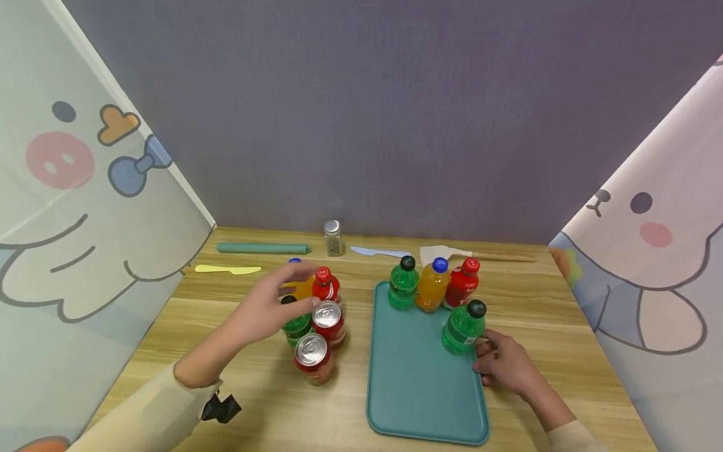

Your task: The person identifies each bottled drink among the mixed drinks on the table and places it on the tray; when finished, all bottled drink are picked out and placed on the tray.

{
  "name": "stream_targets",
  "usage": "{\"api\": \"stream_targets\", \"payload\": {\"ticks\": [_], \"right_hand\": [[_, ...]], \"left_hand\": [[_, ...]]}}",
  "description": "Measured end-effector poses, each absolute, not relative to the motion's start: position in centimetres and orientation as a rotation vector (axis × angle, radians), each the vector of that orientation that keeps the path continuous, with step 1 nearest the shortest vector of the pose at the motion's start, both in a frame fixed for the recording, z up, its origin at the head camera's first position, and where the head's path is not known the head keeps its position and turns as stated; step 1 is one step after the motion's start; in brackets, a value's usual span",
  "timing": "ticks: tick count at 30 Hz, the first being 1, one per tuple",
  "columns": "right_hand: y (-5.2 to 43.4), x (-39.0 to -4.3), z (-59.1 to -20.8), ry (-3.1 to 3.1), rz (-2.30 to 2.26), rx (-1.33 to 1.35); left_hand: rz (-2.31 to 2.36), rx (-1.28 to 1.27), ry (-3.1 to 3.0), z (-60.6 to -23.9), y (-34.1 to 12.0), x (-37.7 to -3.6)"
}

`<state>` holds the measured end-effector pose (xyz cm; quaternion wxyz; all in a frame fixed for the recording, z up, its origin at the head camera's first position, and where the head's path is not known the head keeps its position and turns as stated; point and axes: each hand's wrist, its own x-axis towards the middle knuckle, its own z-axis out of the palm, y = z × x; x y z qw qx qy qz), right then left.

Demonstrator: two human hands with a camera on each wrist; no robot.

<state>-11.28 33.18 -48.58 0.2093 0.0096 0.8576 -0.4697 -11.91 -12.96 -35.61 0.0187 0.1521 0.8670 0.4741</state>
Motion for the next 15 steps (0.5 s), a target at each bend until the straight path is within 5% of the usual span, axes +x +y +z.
{"api": "stream_targets", "payload": {"ticks": [15], "right_hand": [[33.1, -11.3, -48.6, 2.380, -1.321, 0.046]], "left_hand": [[1.397, 0.268, 2.757, -38.4, -16.8, -10.6]]}}
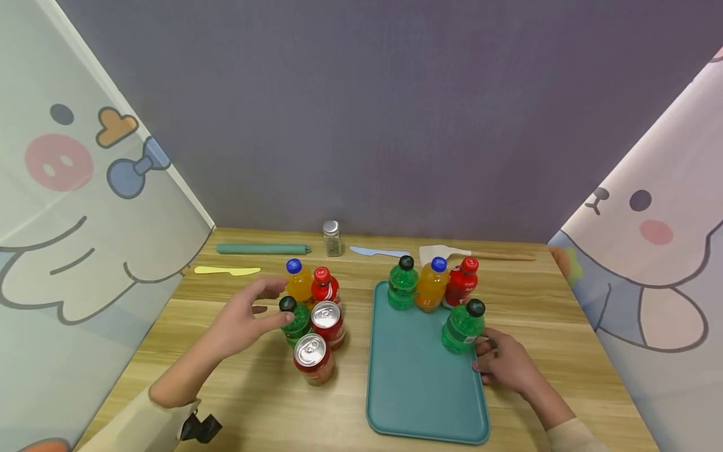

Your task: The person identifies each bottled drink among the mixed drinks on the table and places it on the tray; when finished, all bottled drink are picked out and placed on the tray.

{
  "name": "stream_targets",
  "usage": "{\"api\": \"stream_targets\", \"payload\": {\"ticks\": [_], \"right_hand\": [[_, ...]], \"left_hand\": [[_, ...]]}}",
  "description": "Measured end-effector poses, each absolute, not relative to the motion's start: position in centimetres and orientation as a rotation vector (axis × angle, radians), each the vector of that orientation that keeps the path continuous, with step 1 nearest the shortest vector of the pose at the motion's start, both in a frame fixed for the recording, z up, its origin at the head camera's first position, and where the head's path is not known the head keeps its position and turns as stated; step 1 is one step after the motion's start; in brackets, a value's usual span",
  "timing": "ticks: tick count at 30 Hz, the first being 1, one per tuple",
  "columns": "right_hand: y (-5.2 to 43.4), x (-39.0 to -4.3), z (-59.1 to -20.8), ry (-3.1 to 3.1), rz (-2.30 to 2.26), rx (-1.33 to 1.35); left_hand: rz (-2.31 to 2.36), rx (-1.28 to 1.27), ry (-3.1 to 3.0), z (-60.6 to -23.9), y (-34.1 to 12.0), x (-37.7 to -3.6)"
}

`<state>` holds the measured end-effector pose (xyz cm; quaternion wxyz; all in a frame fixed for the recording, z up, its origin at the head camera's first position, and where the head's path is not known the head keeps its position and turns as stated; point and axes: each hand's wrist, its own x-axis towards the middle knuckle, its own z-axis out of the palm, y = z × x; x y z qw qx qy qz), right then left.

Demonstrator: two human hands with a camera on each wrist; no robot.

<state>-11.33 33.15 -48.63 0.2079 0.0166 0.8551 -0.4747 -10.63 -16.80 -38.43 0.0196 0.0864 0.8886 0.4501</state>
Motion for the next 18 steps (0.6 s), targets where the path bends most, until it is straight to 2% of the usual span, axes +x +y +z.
{"api": "stream_targets", "payload": {"ticks": [18], "right_hand": [[33.2, -11.4, -48.8, 2.382, -1.314, 0.052]], "left_hand": [[1.496, 0.111, 2.631, -42.6, -17.3, -10.7]]}}
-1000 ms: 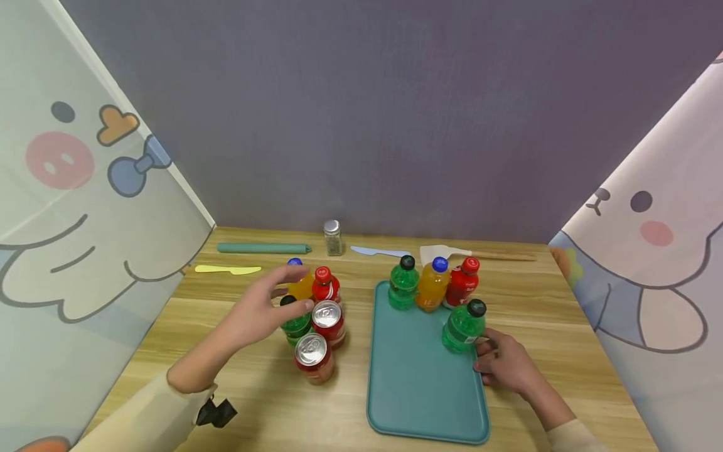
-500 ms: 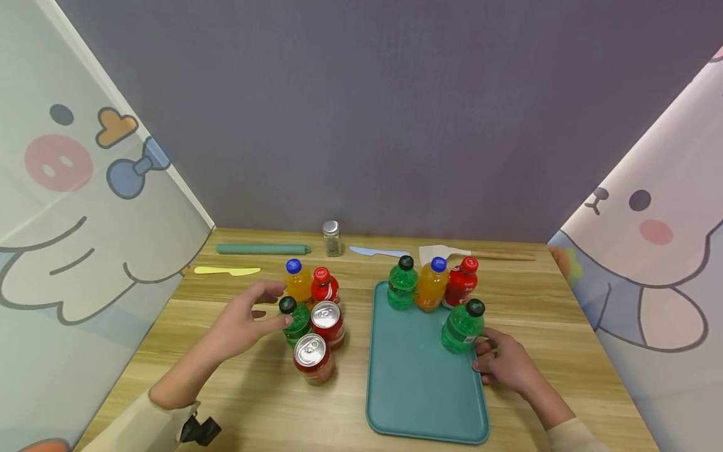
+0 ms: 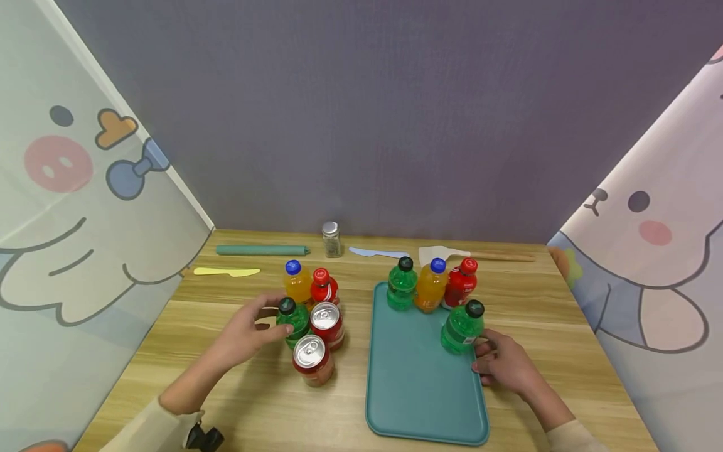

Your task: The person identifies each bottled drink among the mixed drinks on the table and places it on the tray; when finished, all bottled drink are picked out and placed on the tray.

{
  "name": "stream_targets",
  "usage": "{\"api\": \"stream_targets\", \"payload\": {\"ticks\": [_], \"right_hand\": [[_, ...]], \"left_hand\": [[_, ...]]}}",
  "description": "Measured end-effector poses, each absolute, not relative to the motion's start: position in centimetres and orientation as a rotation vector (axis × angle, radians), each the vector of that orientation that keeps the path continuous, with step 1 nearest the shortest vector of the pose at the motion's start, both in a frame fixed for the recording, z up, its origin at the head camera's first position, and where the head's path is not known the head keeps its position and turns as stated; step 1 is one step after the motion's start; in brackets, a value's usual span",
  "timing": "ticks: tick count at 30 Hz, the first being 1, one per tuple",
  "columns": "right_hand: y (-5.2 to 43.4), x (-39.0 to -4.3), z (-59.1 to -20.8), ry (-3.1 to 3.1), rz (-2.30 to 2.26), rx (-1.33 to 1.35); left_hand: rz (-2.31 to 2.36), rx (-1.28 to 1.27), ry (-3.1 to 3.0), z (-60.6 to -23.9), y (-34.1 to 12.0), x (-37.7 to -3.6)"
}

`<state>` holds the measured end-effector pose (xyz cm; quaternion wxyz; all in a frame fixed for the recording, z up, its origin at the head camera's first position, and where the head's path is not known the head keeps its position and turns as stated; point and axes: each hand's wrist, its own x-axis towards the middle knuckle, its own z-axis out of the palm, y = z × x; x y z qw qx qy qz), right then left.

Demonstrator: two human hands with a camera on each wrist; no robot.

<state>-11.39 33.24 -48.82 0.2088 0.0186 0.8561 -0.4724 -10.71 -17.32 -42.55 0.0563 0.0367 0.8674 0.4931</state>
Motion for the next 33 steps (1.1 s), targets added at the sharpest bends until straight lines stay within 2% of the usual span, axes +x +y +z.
{"api": "stream_targets", "payload": {"ticks": [33], "right_hand": [[32.8, -11.1, -48.8, 2.376, -1.348, 0.089]], "left_hand": [[1.625, 0.150, 2.597, -45.1, -17.8, -11.5]]}}
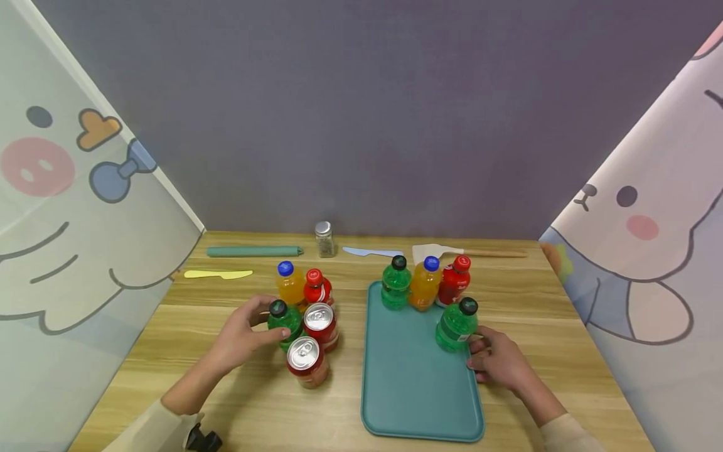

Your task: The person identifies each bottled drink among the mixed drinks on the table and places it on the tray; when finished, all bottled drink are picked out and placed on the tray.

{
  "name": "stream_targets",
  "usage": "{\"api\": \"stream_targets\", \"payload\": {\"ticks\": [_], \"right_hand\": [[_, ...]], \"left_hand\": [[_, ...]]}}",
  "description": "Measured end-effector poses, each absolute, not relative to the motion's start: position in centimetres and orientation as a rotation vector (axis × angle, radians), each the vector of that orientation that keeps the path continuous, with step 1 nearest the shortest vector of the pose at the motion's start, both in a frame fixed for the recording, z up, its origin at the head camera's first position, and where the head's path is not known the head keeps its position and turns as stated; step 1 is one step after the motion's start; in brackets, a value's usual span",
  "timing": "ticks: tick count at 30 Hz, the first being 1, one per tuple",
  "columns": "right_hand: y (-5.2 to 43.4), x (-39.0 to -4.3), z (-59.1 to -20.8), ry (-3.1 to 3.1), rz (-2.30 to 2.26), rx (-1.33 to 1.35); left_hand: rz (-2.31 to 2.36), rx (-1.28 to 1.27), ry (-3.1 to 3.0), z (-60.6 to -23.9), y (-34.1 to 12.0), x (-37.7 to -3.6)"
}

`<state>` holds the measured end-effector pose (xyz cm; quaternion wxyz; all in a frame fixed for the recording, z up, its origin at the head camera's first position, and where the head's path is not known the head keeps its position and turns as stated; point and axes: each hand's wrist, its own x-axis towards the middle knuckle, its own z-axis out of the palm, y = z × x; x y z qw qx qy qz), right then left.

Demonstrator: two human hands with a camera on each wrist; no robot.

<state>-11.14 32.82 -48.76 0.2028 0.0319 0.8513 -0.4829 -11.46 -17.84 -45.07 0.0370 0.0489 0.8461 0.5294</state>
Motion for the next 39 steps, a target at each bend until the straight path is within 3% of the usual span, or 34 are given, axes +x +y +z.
{"api": "stream_targets", "payload": {"ticks": [20, 39], "right_hand": [[32.6, -11.3, -48.9, 2.389, -1.329, 0.106], [32.8, -11.1, -48.9, 2.389, -1.338, 0.123]], "left_hand": [[1.562, 0.157, 2.760, -44.7, -20.0, -9.6], [1.517, 0.230, 2.871, -38.5, -20.2, -7.5]]}}
